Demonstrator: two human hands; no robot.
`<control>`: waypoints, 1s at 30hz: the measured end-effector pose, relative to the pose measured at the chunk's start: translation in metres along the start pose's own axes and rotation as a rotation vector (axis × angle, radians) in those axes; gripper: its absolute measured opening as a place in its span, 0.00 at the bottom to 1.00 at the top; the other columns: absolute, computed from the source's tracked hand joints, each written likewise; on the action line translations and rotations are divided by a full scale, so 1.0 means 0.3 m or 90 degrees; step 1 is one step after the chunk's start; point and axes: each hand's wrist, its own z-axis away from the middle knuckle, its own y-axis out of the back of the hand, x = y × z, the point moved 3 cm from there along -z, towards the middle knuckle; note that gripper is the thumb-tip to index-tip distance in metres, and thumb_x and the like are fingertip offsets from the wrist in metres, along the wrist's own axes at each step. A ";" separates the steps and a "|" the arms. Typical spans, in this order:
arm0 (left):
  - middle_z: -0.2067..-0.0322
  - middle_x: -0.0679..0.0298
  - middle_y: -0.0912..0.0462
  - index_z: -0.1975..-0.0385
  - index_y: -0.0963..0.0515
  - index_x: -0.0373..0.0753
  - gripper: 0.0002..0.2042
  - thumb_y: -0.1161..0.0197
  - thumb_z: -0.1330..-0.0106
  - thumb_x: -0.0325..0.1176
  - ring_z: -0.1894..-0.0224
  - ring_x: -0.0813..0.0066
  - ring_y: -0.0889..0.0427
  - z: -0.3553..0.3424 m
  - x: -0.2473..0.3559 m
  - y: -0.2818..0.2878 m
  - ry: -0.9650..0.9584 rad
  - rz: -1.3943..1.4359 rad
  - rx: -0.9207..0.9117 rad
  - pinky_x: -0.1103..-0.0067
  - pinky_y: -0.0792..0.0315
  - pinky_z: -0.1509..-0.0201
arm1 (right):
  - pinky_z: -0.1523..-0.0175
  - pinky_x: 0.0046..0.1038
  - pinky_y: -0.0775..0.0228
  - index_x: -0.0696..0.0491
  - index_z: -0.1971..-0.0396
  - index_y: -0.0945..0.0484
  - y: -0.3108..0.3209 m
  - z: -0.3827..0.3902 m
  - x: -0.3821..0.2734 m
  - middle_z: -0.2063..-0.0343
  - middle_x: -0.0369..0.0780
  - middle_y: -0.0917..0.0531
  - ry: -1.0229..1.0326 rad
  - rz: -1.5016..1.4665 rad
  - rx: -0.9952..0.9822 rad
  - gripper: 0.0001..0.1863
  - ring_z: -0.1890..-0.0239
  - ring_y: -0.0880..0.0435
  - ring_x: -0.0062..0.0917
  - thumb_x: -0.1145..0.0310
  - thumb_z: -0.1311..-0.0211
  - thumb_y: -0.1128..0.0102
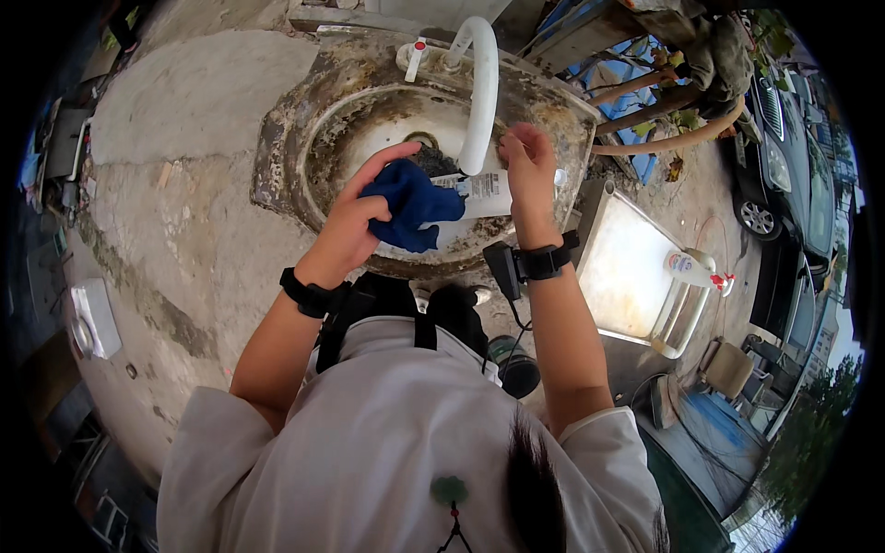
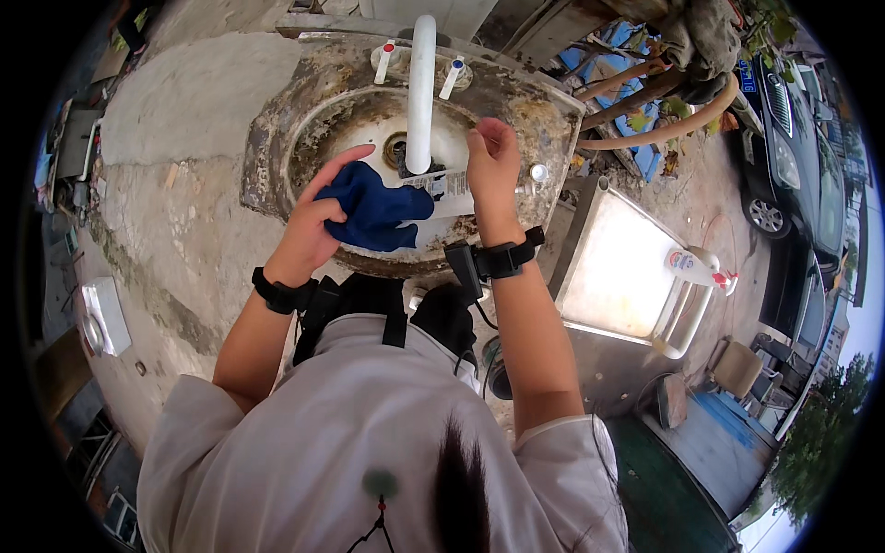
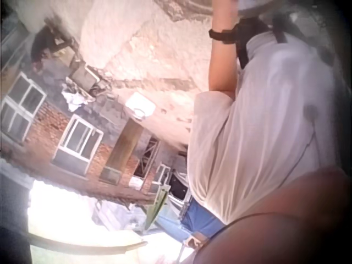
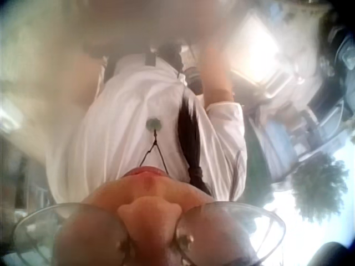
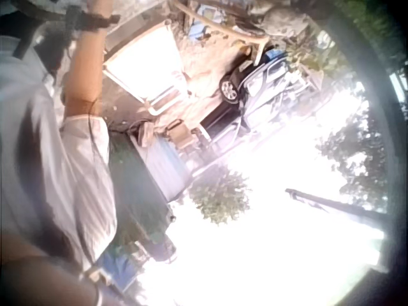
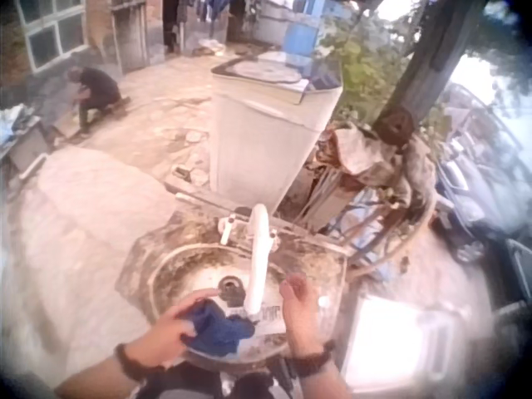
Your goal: The person rinses a blue cloth in a sink and then uses it to wipe down the exterior surfaces of a spray bottle and a large pump bottle. They then wipe the top surface of a white cart and conclude by wiping a green wall.
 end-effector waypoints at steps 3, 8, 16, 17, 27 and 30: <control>0.52 0.61 0.28 0.37 0.40 0.37 0.40 0.59 0.62 0.15 0.50 0.71 0.26 0.002 0.072 -0.027 -0.059 0.071 -0.009 0.80 0.33 0.44 | 0.51 0.32 0.29 0.64 0.52 0.32 -0.070 -0.159 -0.086 0.56 0.50 0.25 0.183 0.221 -0.057 0.24 0.54 0.23 0.35 0.64 0.44 0.40; 0.46 0.56 0.31 0.36 0.42 0.37 0.40 0.59 0.60 0.15 0.43 0.67 0.30 -0.017 0.059 -0.040 -0.071 0.109 0.036 0.78 0.37 0.38 | 0.49 0.40 0.31 0.69 0.55 0.32 -0.182 -0.363 -0.078 0.56 0.60 0.28 0.249 0.503 -0.112 0.29 0.54 0.25 0.50 0.57 0.45 0.41; 0.46 0.51 0.30 0.45 0.38 0.33 0.31 0.58 0.57 0.18 0.46 0.60 0.27 -0.184 -0.260 0.089 0.100 0.434 0.115 0.67 0.32 0.39 | 0.49 0.40 0.30 0.66 0.61 0.28 -0.209 -0.401 -0.104 0.56 0.58 0.28 0.289 0.696 -0.304 0.19 0.56 0.25 0.51 0.67 0.48 0.42; 0.46 0.51 0.30 0.45 0.38 0.33 0.31 0.58 0.57 0.18 0.46 0.60 0.27 -0.196 -0.282 0.102 0.102 0.437 0.117 0.67 0.32 0.39 | 0.49 0.40 0.30 0.66 0.61 0.28 -0.211 -0.400 -0.097 0.56 0.58 0.28 0.286 0.698 -0.306 0.19 0.56 0.25 0.51 0.67 0.48 0.42; 0.51 0.56 0.24 0.44 0.36 0.31 0.19 0.56 0.31 0.32 0.54 0.69 0.22 -0.280 -0.363 0.030 0.116 0.349 0.166 0.75 0.26 0.48 | 0.51 0.38 0.28 0.61 0.48 0.33 -0.156 -0.340 -0.089 0.52 0.52 0.27 0.483 0.703 -0.243 0.26 0.55 0.24 0.48 0.78 0.51 0.43; 0.55 0.63 0.22 0.48 0.31 0.37 0.14 0.51 0.31 0.32 0.56 0.75 0.21 -0.262 -0.355 0.053 0.097 0.237 0.219 0.78 0.26 0.51 | 0.56 0.35 0.28 0.59 0.49 0.32 -0.139 -0.186 -0.166 0.52 0.50 0.27 0.647 0.618 0.012 0.22 0.58 0.22 0.42 0.77 0.47 0.44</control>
